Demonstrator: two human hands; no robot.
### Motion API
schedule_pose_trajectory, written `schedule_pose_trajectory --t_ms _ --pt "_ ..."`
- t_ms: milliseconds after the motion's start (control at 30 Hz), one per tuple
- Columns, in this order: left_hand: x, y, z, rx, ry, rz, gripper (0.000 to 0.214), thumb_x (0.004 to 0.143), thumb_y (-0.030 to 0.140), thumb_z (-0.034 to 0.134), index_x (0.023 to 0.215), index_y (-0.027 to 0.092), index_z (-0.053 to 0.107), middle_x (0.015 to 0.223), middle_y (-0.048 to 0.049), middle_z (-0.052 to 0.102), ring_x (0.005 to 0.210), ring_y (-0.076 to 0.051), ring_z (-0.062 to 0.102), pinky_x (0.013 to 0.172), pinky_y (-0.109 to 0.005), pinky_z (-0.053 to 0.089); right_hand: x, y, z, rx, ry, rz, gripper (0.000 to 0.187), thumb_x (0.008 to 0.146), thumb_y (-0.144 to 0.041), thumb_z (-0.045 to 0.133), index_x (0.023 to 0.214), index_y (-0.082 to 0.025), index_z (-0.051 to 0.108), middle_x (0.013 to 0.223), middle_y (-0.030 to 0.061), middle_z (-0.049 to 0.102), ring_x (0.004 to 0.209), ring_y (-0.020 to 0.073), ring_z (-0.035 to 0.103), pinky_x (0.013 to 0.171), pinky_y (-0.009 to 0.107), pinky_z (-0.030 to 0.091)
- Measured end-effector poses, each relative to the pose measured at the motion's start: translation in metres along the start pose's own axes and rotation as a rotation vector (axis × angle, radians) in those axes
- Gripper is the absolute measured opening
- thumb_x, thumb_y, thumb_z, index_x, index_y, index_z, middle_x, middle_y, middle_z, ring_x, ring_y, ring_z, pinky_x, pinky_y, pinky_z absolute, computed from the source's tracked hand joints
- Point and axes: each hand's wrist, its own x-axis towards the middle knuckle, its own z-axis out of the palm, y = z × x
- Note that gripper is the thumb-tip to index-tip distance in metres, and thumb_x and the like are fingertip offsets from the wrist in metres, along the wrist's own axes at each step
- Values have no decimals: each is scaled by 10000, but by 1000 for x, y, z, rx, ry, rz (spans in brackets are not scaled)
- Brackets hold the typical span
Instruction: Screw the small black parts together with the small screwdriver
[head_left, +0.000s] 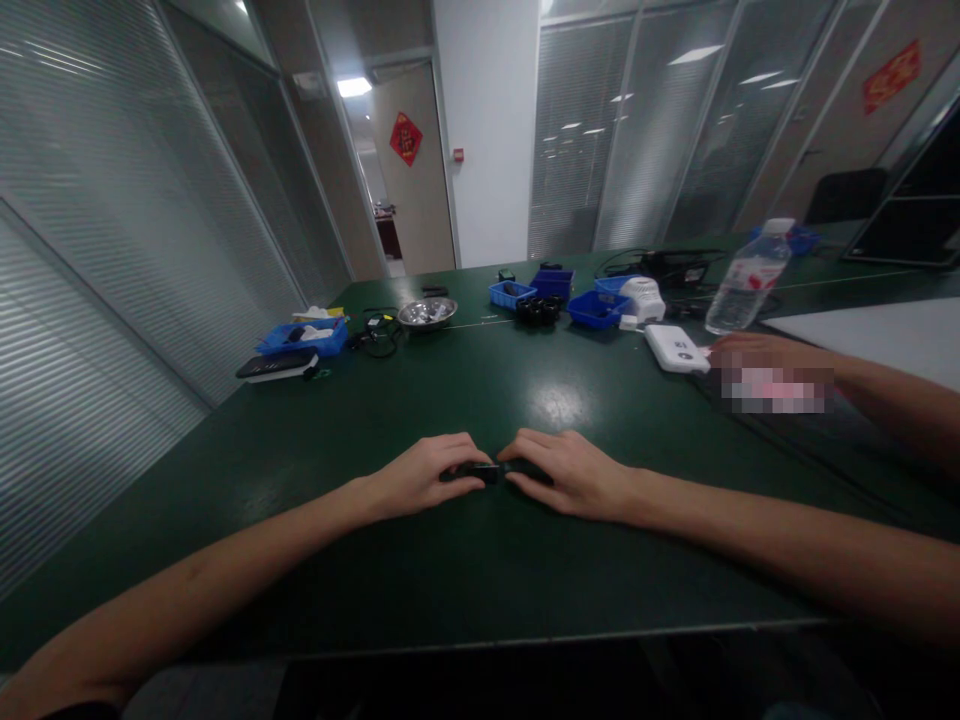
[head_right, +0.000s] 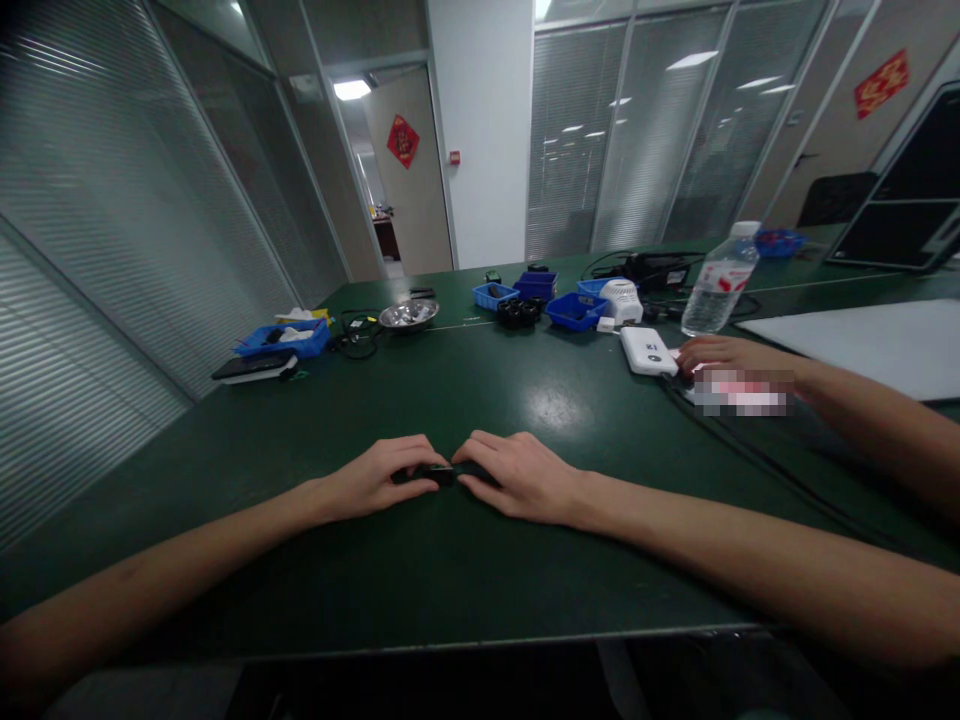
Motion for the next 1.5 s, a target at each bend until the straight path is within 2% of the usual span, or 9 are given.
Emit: schedule_pose_trajectory --t_ms 433,633,867,1500 --pt "-1 0 2 3 11 -17 342 1022 310 604 1340 187 628 1086 -91 635 956 -192 609 842 -298 493 0 -1 0 -16 34 39 242 1067 -341 497 1245 -185 549 1086 69 654 745 147 598 640 282 410" --pt "-1 -1 3 97 45 -16 339 1017 293 602 1344 214 641 1165 -104 621 1070 -223 588 935 -358 499 0 0 1 -31 40 55 235 1059 -334 508 1237 -187 552 1084 67 655 732 143 594 642 281 405" --pt "1 7 0 199 46 -19 345 1022 317 583 1341 221 673 1222 -127 597 1127 -251 567 953 -399 521 2 -2 -1 -30 1 82 225 1049 -314 525 1233 -194 574 1099 70 660 739 149 605 642 286 412" --pt "0 4 2 218 44 -4 370 1027 310 569 1377 224 654 1284 -134 599 1180 -264 560 1010 -432 505 3 -2 -1 -37 -22 101 220 1033 -295 551 1216 -191 615 1074 73 643 772 153 620 676 280 438"
